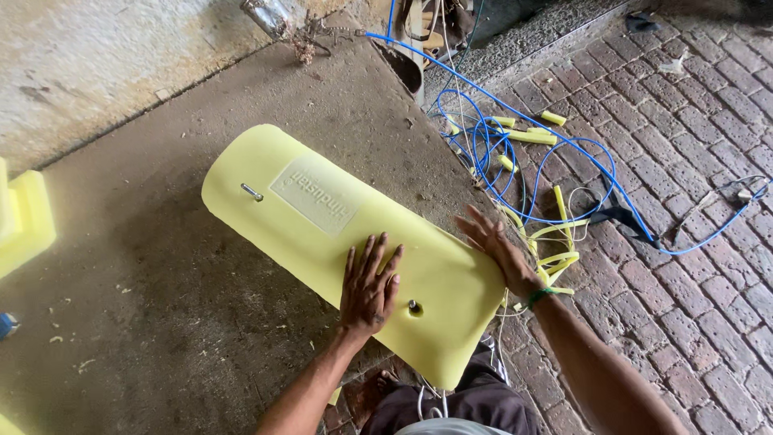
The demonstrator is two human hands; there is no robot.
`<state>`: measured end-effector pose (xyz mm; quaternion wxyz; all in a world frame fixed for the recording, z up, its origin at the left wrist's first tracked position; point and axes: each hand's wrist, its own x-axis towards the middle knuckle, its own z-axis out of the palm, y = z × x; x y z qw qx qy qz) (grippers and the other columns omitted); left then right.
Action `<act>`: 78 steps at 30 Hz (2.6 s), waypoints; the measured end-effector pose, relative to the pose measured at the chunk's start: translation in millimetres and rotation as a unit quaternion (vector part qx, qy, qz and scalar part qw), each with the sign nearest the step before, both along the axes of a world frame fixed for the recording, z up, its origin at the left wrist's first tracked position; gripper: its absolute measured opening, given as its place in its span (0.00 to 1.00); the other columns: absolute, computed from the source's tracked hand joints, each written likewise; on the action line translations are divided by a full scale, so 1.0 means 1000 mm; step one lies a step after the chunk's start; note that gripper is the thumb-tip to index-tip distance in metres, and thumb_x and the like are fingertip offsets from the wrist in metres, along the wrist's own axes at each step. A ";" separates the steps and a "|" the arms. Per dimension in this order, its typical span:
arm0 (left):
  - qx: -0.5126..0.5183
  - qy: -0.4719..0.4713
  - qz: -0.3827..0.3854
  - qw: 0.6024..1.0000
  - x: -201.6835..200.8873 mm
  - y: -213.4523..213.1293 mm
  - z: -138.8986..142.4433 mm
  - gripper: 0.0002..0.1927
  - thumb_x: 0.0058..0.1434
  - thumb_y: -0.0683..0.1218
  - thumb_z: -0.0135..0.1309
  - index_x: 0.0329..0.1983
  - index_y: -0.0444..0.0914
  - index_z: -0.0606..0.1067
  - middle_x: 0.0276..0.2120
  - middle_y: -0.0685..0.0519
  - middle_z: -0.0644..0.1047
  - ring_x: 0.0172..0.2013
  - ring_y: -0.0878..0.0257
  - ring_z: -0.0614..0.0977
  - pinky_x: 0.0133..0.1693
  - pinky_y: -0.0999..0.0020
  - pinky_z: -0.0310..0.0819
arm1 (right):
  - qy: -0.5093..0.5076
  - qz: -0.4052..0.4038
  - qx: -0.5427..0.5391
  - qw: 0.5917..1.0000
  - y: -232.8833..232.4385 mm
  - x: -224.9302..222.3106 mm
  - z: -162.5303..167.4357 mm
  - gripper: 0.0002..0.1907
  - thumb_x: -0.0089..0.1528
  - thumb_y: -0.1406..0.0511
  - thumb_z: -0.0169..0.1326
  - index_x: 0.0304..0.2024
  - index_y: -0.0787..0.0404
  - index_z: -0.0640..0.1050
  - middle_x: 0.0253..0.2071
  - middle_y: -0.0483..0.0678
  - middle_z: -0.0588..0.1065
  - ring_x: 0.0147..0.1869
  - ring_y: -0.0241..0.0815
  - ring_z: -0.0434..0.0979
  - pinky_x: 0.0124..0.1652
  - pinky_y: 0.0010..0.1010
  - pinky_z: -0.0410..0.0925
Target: The person uses both hands to press, smooth, and shape a long yellow foam piece on a workbench. They repeatedly rub the surface and edges, flip the piece over, and continue smoothing the opposite side. Foam shavings and other cut pieces are visible on the bench and floor.
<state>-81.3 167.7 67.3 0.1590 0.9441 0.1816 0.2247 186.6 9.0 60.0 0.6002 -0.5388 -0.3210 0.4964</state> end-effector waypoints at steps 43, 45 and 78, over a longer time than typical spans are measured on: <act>0.004 0.001 0.002 1.000 0.010 0.005 -0.022 0.28 0.73 0.53 0.38 0.77 0.49 0.59 0.78 0.45 0.53 0.76 0.46 0.55 0.73 0.39 0.39 | 0.280 -0.546 -0.085 0.785 -0.064 -0.148 -0.043 0.08 0.67 0.63 0.56 0.41 0.62 0.78 0.37 0.45 0.79 0.38 0.34 0.79 0.41 0.25 0.76; 0.003 0.000 0.003 1.000 0.013 0.006 -0.026 0.28 0.73 0.54 0.38 0.77 0.49 0.59 0.78 0.46 0.53 0.76 0.47 0.54 0.73 0.39 0.39 | 0.255 -0.546 -0.102 0.792 -0.064 -0.145 -0.044 0.09 0.67 0.62 0.58 0.43 0.62 0.79 0.37 0.45 0.79 0.38 0.35 0.77 0.42 0.30 0.73; -0.008 -0.050 0.018 0.999 0.026 0.012 -0.025 0.26 0.79 0.52 0.33 0.78 0.46 0.57 0.79 0.45 0.53 0.78 0.48 0.55 0.77 0.41 0.43 | 0.261 -0.546 -0.116 0.788 -0.038 -0.183 -0.038 0.37 0.70 0.43 0.33 0.71 0.60 0.60 0.72 0.56 0.62 0.75 0.51 0.64 0.72 0.44 0.59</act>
